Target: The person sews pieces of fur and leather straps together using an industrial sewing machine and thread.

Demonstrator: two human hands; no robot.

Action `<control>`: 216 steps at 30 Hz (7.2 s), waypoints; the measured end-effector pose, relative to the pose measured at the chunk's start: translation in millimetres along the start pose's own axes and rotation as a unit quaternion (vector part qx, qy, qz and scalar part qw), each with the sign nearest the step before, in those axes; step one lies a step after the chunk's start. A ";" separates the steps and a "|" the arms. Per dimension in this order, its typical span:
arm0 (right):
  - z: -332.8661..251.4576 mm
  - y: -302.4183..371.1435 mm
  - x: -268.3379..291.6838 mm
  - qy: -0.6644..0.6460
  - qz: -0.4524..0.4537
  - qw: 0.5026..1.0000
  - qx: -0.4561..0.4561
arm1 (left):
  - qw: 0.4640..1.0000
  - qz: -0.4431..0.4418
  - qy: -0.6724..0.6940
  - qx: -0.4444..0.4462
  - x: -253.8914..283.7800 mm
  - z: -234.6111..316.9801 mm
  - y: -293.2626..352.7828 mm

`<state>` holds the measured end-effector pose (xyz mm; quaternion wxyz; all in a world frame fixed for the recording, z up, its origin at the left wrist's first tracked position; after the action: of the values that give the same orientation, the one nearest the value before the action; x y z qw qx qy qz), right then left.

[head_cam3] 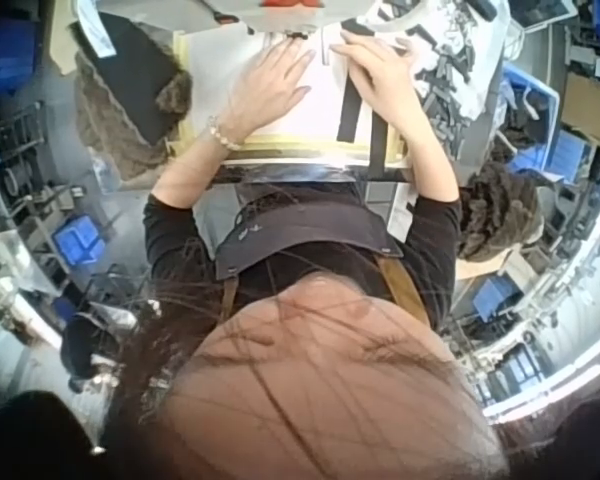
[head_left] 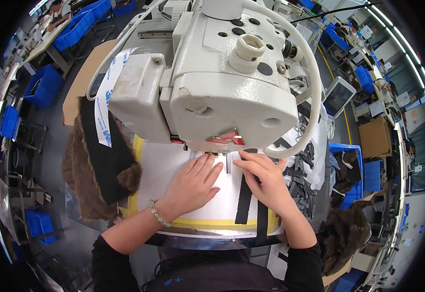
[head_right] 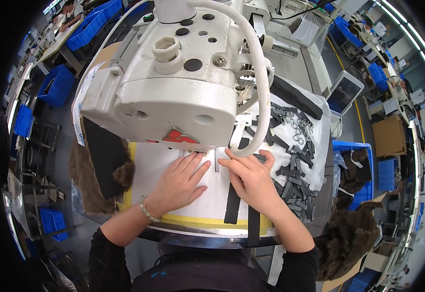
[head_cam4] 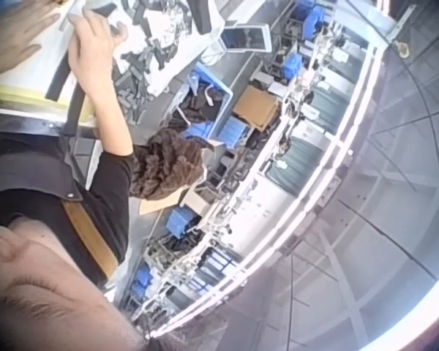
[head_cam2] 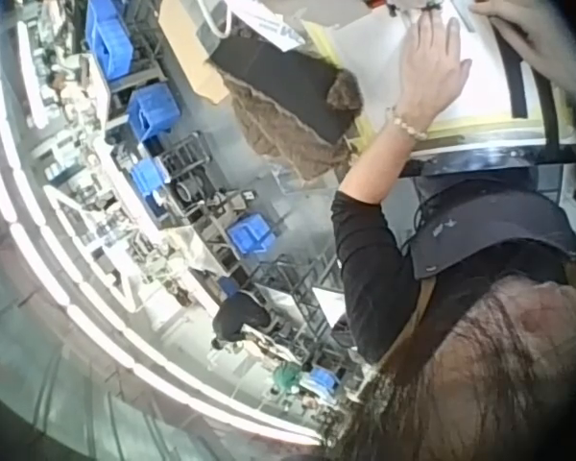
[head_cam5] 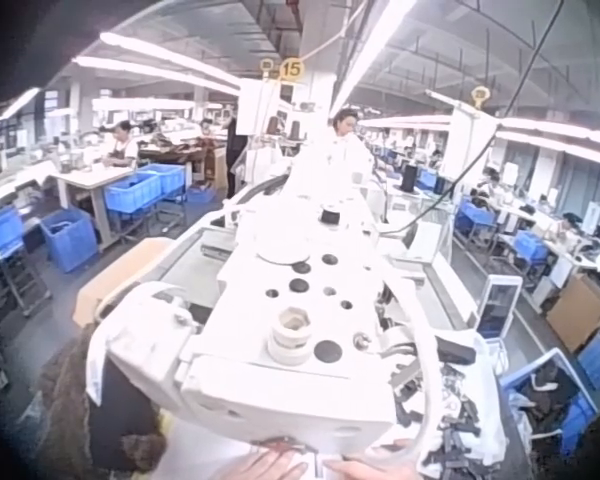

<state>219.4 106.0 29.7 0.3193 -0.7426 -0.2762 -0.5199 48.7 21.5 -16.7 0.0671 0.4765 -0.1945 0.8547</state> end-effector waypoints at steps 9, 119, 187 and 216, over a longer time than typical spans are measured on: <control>1.1 1.2 -3.1 -0.004 0.025 1.000 0.007 | 1.000 0.004 0.025 0.009 0.5 -2.8 -0.2; -106.4 106.4 -60.8 -0.728 -0.170 0.660 -0.070 | 0.743 0.340 0.553 0.163 11.3 32.4 144.0; -76.9 109.4 -5.7 -0.434 -0.273 0.858 -0.038 | 0.971 -0.136 0.194 -0.014 32.1 10.9 47.5; -77.3 34.5 -53.8 0.107 0.013 0.976 0.187 | 0.994 0.029 0.096 -0.051 33.8 7.5 49.1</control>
<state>182.5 20.8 -8.0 0.4870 -0.6133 -0.3225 -0.5316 21.8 -28.9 2.1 0.0851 0.3821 -0.2442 0.8872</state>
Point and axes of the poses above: each hand's wrist, its own y-axis away from the middle knuckle, its own x-axis out of the back of the hand, z = x × y, the point moved 3 cm from there along -y, towards the middle knuckle, and after that the axes turned 15 degrees about y, right-handed, at the moved point
